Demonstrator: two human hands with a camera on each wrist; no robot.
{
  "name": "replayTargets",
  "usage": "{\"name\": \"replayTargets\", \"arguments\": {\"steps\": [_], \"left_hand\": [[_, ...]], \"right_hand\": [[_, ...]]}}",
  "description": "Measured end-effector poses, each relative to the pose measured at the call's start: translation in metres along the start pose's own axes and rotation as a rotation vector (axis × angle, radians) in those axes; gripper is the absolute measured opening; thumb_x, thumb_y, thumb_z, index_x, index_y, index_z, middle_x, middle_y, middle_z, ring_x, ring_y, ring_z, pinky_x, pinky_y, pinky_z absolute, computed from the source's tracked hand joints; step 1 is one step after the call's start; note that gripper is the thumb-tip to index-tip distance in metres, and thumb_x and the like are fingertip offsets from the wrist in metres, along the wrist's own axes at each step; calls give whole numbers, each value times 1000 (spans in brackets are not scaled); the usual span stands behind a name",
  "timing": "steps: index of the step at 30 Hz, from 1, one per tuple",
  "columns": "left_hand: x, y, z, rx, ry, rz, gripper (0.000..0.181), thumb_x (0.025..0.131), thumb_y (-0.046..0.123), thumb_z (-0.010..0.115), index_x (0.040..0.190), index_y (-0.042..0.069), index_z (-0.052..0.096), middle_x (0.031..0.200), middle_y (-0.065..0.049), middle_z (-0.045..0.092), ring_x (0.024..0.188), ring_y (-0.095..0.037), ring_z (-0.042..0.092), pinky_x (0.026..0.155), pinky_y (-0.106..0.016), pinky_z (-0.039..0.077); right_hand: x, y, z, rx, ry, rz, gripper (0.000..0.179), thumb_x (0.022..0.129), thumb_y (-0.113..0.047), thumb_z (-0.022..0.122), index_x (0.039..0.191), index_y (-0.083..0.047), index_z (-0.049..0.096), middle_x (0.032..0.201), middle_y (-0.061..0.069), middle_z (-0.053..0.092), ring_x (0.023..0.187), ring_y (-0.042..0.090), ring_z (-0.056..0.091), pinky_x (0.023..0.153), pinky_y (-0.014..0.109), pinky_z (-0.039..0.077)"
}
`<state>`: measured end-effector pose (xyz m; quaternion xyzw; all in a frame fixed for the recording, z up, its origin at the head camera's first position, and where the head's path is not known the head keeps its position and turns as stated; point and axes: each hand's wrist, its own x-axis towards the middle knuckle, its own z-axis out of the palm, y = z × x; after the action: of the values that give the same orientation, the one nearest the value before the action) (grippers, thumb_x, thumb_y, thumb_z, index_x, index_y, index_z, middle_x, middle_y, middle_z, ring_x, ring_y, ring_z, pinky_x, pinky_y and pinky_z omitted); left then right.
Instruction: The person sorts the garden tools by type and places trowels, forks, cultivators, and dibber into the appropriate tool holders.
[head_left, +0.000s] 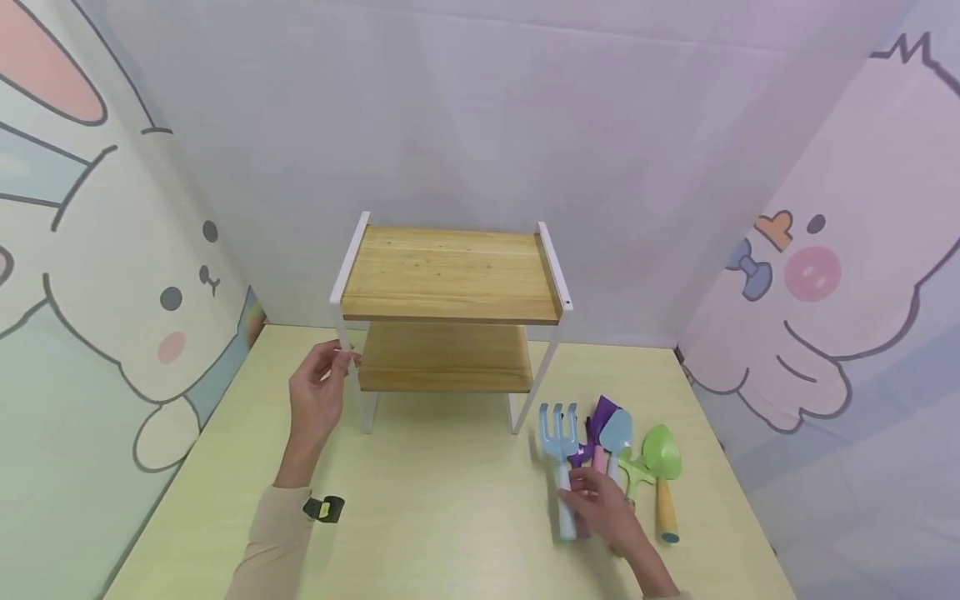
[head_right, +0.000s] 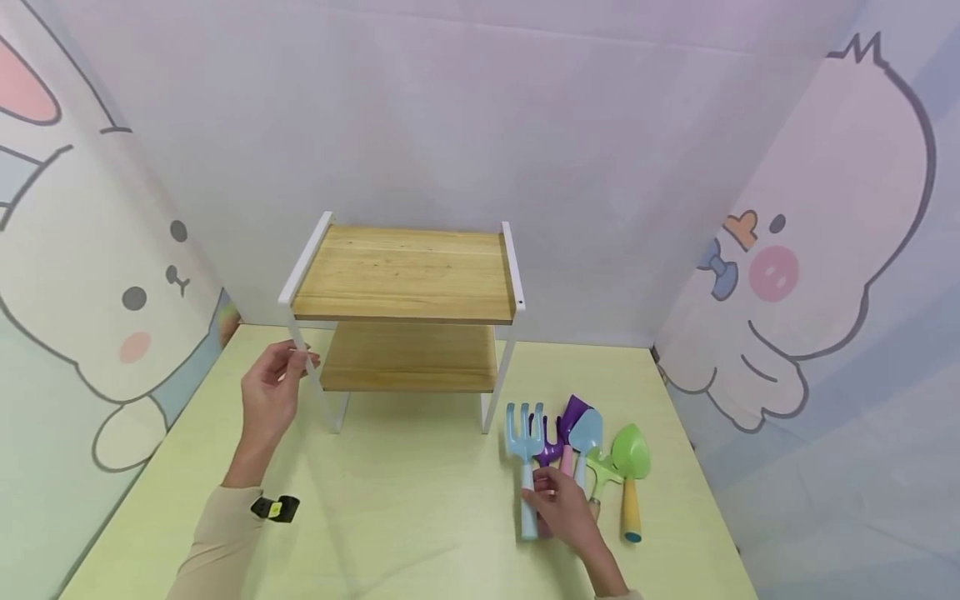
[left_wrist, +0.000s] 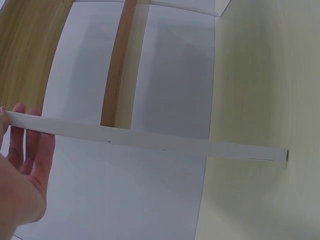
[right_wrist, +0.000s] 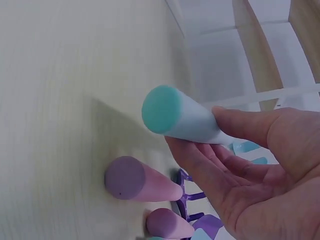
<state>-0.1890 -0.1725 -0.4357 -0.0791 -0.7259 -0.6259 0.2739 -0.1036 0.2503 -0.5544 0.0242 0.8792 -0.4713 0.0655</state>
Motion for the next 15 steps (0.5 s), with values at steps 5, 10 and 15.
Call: {"name": "replayTargets", "arguments": {"steps": [5, 10, 15], "left_hand": [[0, 1, 1, 24, 6, -6, 16, 95, 8, 57, 105, -5, 60, 89, -24, 67, 85, -33, 63, 76, -17, 49], [0, 2, 1, 29, 3, -13, 20, 95, 8, 57, 106, -8, 59, 90, -24, 67, 86, -32, 64, 78, -16, 49], [-1, 3, 1, 34, 7, -11, 18, 95, 8, 57, 106, -7, 60, 90, -23, 67, 86, -32, 64, 77, -16, 49]], "right_hand": [[-7, -7, -3, 80, 28, 4, 35, 81, -21, 76, 108, -4, 61, 95, 7, 65, 91, 20, 64, 76, 27, 54], [-16, -16, -7, 176, 45, -15, 33, 80, -18, 76, 106, -5, 61, 95, 9, 65, 88, 20, 66, 71, 25, 54], [-21, -28, -9, 224, 47, -54, 30, 80, -15, 76, 105, -6, 61, 98, 12, 65, 88, 19, 65, 73, 26, 54]]}}
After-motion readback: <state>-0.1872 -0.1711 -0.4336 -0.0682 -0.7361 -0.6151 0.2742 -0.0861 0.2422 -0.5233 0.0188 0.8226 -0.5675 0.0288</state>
